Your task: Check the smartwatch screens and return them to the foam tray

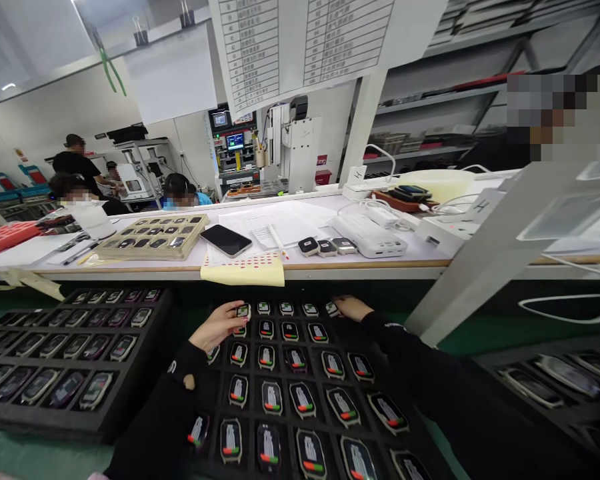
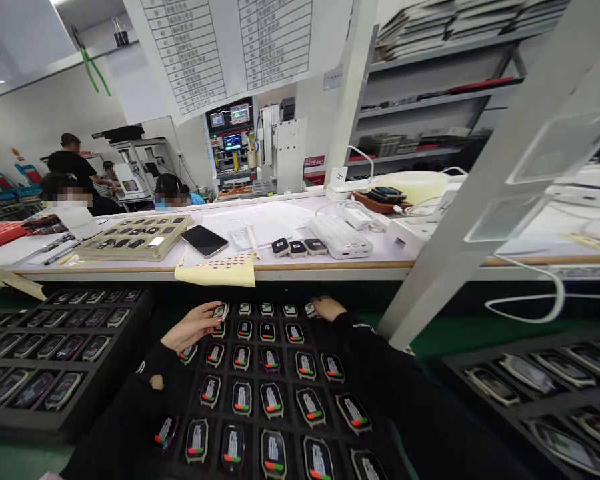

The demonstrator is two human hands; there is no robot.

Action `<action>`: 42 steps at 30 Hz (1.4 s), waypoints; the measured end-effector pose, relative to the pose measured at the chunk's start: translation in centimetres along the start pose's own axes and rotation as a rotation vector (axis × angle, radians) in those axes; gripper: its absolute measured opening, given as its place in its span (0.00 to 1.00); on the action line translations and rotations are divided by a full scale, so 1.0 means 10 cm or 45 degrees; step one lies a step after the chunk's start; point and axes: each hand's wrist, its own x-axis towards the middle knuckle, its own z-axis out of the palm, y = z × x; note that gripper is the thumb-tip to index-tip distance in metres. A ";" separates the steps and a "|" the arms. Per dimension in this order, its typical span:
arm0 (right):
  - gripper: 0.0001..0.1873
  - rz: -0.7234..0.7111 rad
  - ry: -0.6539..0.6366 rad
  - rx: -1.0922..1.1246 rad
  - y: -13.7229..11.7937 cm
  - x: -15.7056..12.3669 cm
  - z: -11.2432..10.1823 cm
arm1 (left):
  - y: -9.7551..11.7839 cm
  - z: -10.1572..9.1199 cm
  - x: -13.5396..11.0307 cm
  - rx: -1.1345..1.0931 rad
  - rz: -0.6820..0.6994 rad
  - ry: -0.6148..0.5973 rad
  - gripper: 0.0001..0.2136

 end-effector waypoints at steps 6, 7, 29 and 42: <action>0.14 0.028 -0.122 0.631 -0.18 -0.55 0.00 | 0.15 0.31 -0.41 -0.026 0.151 -0.081 0.33; 0.15 -0.008 -0.159 0.737 -0.24 -0.69 0.02 | 0.20 0.38 -0.49 -0.018 0.177 -0.103 0.32; 0.32 -0.625 -0.172 1.297 -1.04 -2.09 0.09 | 0.59 0.97 -1.15 -0.012 0.621 0.056 0.14; 0.26 -0.687 -0.135 1.092 -1.08 -2.14 0.06 | 0.59 1.08 -1.13 -0.002 0.595 0.048 0.11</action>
